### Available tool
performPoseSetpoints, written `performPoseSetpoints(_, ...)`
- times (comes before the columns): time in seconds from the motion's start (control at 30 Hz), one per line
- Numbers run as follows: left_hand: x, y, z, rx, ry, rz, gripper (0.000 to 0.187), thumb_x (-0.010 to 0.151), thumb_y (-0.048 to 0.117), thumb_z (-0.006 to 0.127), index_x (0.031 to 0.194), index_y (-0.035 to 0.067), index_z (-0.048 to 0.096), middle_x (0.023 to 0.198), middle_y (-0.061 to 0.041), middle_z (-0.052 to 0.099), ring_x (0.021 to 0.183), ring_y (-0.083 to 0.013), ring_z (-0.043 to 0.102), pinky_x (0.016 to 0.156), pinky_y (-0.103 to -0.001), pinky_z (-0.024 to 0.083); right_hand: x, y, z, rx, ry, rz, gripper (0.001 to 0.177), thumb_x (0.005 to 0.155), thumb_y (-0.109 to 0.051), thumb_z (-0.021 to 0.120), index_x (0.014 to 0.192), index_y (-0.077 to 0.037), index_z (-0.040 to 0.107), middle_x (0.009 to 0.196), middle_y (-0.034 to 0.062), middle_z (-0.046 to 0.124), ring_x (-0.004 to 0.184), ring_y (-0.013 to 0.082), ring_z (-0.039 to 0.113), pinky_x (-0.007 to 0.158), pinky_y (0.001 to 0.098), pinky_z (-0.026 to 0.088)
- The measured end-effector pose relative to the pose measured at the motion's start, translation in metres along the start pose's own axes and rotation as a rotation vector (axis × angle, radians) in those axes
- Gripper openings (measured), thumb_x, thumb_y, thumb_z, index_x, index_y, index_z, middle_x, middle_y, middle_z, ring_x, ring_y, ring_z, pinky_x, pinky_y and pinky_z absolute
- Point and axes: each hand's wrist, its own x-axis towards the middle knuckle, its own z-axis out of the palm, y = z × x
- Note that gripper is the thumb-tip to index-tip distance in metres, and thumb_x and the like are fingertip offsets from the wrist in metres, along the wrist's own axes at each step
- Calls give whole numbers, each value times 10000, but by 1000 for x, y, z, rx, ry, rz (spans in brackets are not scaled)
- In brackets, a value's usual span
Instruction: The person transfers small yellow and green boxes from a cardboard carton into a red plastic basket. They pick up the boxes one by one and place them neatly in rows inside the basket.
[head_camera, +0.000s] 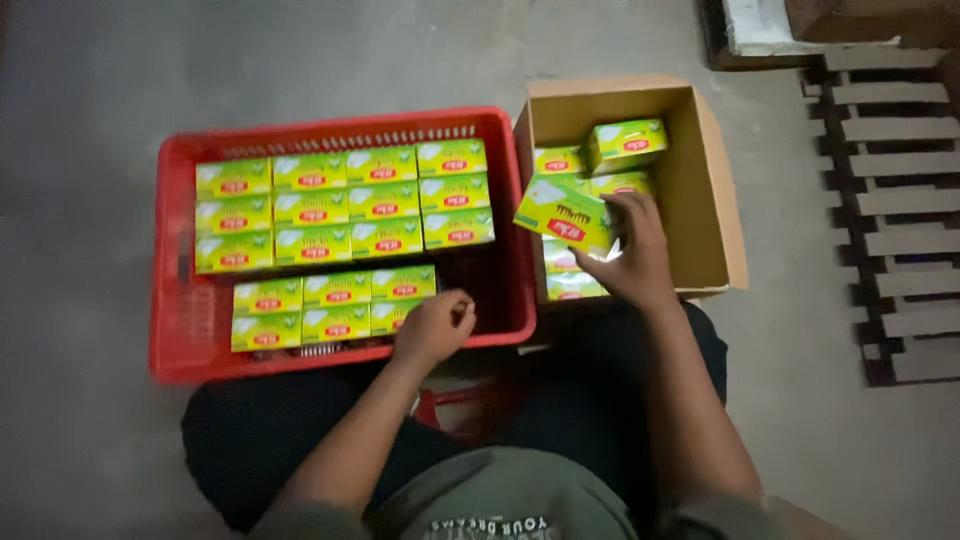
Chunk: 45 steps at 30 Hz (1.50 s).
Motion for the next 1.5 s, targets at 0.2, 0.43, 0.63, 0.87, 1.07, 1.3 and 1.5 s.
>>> performPoseSetpoints(0.2, -28, 0, -8, -276, 217, 258, 966, 879, 292, 779, 1636, 44, 234, 1588, -314, 364, 1449, -523, 362, 1183, -630, 338, -36, -53, 18, 18, -299, -22, 719, 631, -59, 942, 1276, 5, 632, 1161, 189, 599, 1012, 420, 654, 719, 432, 570)
performPoseSetpoints(0.43, -54, -27, -25, -158, 378, 381, 879, 773, 356, 889, 1515, 145, 469, 1521, -99, 482, 1295, -418, 562, 1112, -537, 478, -49, -87, 57, 90, -563, -77, 788, 606, -109, 921, 1335, -67, 625, 1283, 191, 596, 1215, 462, 615, 972, 534, 531)
performPoseSetpoints(0.63, -94, -47, -65, -192, 330, 272, 688, 767, 108, 848, 1390, 113, 556, 1366, -123, 539, 1215, -460, 615, 1017, -549, 550, -45, -125, 80, 169, -678, -187, 746, 672, -115, 901, 1353, -38, 605, 1331, 203, 610, 1263, 463, 592, 1039, 547, 478)
performPoseSetpoints(0.87, -115, -132, -113, -144, 407, -32, 717, 687, 52, 802, 1359, 130, 564, 1363, -123, 394, 1135, -454, 620, 965, -520, 550, -44, -33, 68, -131, -444, -346, 541, 915, -48, 768, 1391, 104, 560, 1387, 347, 578, 1322, 542, 549, 1077, 606, 433)
performPoseSetpoints(1.07, -99, -216, -156, -128, 392, -194, 789, 695, -3, 853, 1409, 129, 545, 1292, -101, 362, 1157, -310, 561, 959, -426, 506, -68, 62, 45, -627, -439, -218, 691, 946, -295, 724, 1480, 120, 581, 1547, 390, 537, 1324, 587, 526, 1091, 646, 399)
performPoseSetpoints(1.3, -67, -260, -178, -48, 308, -378, 742, 811, -100, 702, 1483, 146, 504, 1284, -107, 420, 1122, -347, 592, 839, -456, 544, -75, 57, 66, -906, -358, -24, 654, 891, -446, 749, 1392, -28, 716, 1123, 274, 749, 1023, 478, 689, 873, 542, 517)
performPoseSetpoints(1.5, -62, -243, -179, -187, 268, -656, 791, 911, -45, 588, 1598, 261, 344, 1458, -61, 393, 1280, -282, 521, 919, -439, 553, -78, 62, 61, -909, -382, -52, 632, 927, -430, 722, 1393, -3, 721, 1103, 254, 755, 965, 462, 705, 796, 532, 535)
